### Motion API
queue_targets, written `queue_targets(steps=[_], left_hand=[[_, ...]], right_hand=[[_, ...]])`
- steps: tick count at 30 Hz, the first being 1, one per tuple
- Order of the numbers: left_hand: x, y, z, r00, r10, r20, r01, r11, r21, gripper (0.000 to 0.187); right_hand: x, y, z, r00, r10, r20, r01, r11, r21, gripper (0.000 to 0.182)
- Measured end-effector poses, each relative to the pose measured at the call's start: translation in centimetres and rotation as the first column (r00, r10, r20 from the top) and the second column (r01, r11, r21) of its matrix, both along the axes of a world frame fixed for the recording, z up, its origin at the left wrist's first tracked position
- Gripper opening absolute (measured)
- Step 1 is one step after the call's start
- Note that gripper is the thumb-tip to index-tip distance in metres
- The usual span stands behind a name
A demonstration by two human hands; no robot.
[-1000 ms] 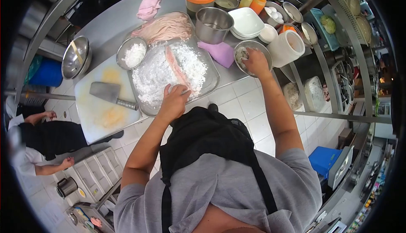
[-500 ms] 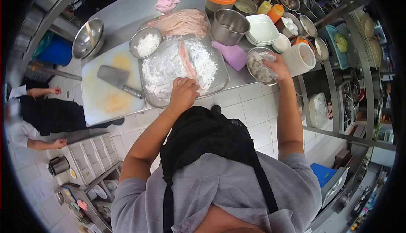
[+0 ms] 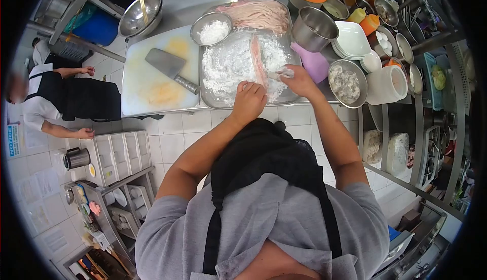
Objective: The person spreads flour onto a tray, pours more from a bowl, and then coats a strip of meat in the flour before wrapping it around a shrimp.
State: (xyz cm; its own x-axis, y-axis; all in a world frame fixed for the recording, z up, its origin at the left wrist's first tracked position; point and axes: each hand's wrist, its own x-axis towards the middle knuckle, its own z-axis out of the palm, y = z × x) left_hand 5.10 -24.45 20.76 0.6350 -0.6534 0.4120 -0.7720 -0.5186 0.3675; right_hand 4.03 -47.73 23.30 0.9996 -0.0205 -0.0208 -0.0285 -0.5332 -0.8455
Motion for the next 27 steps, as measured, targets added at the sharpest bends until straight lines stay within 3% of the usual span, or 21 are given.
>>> queue_targets(steps=[2,4,5,8,11,15,17,20,25,27], left_hand=[[-0.3,0.0,0.1,1.0,0.018,-0.016,-0.018,0.999,-0.037,0.015],[-0.7,-0.1,0.6,0.999,0.04,-0.035,-0.042,0.997,-0.072,0.017],[-0.9,-0.2,0.9,0.998,0.057,-0.031,-0.06,0.994,-0.093,0.018],[-0.9,-0.4,1.4,0.997,0.074,-0.022,-0.076,0.988,-0.137,0.019],[-0.4,-0.5,0.1,0.994,0.064,-0.086,-0.075,0.987,-0.142,0.018],[0.1,-0.9,-0.1,0.985,0.091,-0.148,-0.109,0.987,-0.118,0.017],[0.4,-1.0,-0.3,0.978,0.11,-0.175,-0.13,0.985,-0.109,0.016],[0.7,-1.0,-0.9,0.963,0.163,-0.217,-0.193,0.973,-0.127,0.014],[0.9,-1.0,-1.1,0.925,0.227,-0.304,-0.28,0.949,-0.144,0.011],[1.0,-1.1,-0.8,0.912,0.238,-0.334,-0.31,0.934,-0.181,0.009]], right_hand=[[0.3,1.3,-0.5,1.0,0.01,-0.027,-0.01,1.0,0.017,0.037],[0.5,3.1,-0.6,0.996,0.055,0.072,-0.05,0.996,-0.08,0.032],[0.2,2.7,-0.2,0.977,0.209,0.029,-0.202,0.966,-0.161,0.029],[-0.5,2.6,-2.9,0.955,0.288,0.073,-0.258,0.926,-0.274,0.029],[-1.3,2.1,-4.0,0.939,0.285,0.191,-0.214,0.921,-0.324,0.033],[-1.5,1.8,-4.7,0.937,0.324,0.131,-0.268,0.907,-0.325,0.035],[-2.2,2.4,-3.7,0.972,0.224,0.066,-0.183,0.906,-0.382,0.036],[-1.7,2.7,-3.2,0.971,0.234,0.04,-0.197,0.889,-0.413,0.036],[0.2,2.5,-4.4,0.962,0.261,0.075,-0.205,0.88,-0.428,0.033],[1.0,2.4,-4.2,0.96,0.274,0.056,-0.24,0.91,-0.338,0.027]])
